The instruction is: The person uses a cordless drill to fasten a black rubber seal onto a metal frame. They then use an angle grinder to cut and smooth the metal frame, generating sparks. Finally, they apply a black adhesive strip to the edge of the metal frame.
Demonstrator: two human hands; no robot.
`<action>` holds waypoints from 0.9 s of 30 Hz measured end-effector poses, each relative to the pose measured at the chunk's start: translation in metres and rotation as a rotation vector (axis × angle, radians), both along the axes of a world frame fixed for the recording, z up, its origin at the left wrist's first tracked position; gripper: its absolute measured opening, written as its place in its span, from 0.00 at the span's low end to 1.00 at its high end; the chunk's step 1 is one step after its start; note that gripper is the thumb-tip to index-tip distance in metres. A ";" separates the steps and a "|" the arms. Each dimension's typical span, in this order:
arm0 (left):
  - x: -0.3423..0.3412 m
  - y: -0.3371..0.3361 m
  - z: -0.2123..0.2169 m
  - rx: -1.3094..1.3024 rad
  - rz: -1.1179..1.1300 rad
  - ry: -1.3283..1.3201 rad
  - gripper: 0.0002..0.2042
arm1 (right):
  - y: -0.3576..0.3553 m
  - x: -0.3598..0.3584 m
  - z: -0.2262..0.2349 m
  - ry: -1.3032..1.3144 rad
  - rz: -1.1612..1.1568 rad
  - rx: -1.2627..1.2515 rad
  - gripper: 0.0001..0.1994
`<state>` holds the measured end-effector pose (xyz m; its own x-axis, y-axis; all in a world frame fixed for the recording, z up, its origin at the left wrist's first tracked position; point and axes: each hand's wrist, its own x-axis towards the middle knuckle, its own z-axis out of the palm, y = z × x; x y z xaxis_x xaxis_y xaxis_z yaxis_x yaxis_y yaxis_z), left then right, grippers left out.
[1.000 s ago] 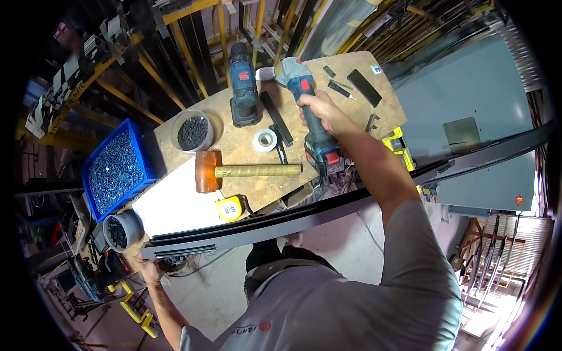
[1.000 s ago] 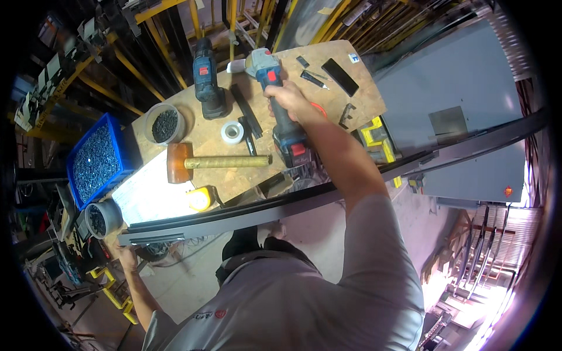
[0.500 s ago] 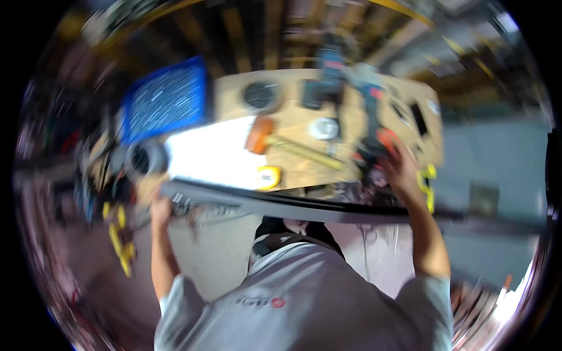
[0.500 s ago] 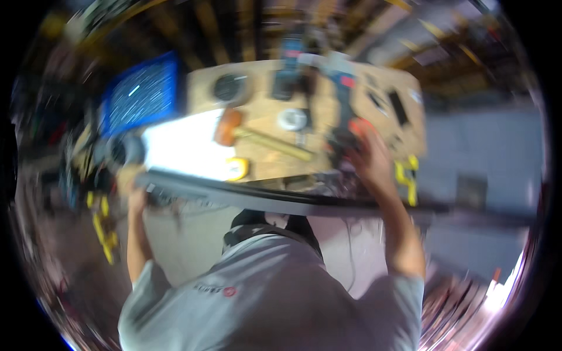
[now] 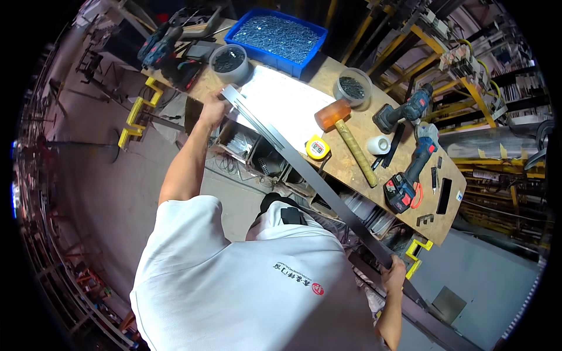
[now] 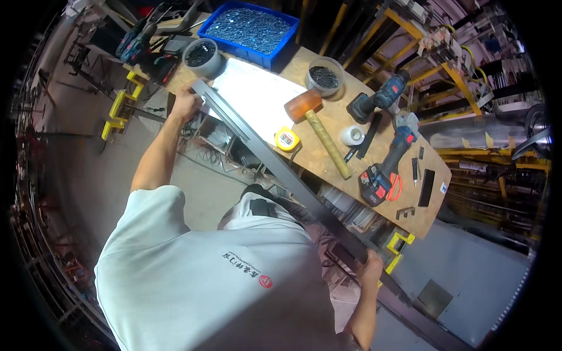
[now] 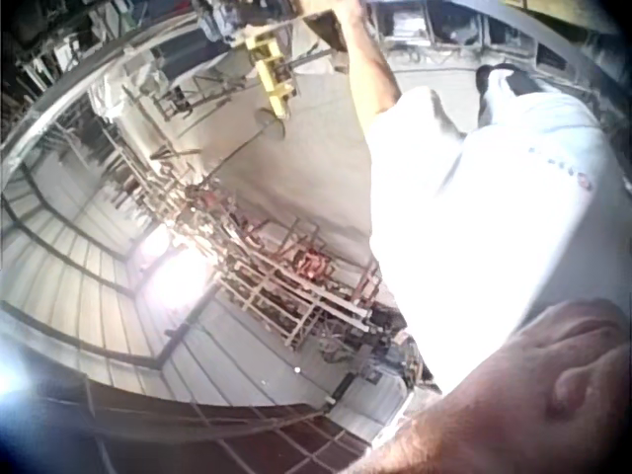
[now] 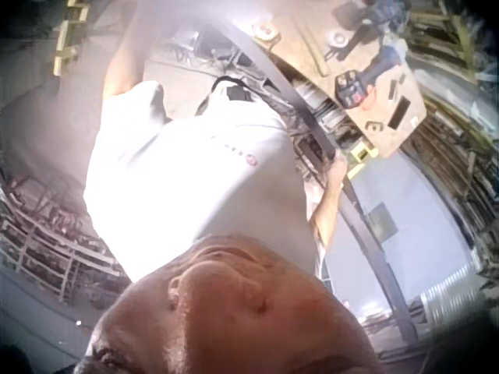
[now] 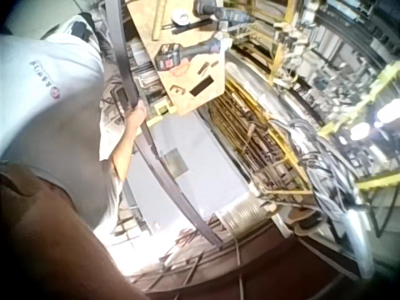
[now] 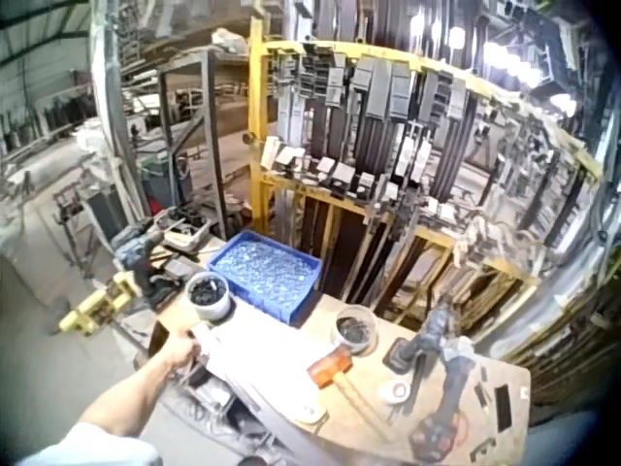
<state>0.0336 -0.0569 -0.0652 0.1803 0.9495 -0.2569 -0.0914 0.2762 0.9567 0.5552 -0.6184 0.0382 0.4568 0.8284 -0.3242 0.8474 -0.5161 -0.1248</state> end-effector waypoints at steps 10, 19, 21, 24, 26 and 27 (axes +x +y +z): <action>-0.095 0.016 -0.046 0.315 0.585 0.299 0.23 | 0.039 -0.083 -0.019 0.108 0.163 0.177 0.24; -0.120 0.062 -0.097 0.182 0.024 0.488 0.24 | 0.032 -0.085 -0.011 0.164 0.131 0.240 0.28; -0.088 0.049 -0.069 -0.019 0.318 0.237 0.26 | 0.041 -0.101 -0.001 0.096 0.079 0.158 0.24; -0.148 0.033 -0.060 0.100 0.306 0.345 0.24 | 0.043 -0.123 -0.008 0.106 0.088 0.090 0.19; -0.141 0.076 -0.074 0.276 0.176 0.488 0.16 | 0.058 -0.094 -0.015 0.146 0.057 0.096 0.16; -0.161 0.087 -0.080 0.385 0.113 0.560 0.14 | 0.063 -0.096 -0.014 0.138 0.061 0.110 0.16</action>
<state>-0.1274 0.0305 -0.1448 0.0132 0.9970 0.0765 0.4375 -0.0746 0.8961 0.4595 -0.5556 0.0240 0.3623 0.8869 -0.2865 0.8475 -0.4415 -0.2948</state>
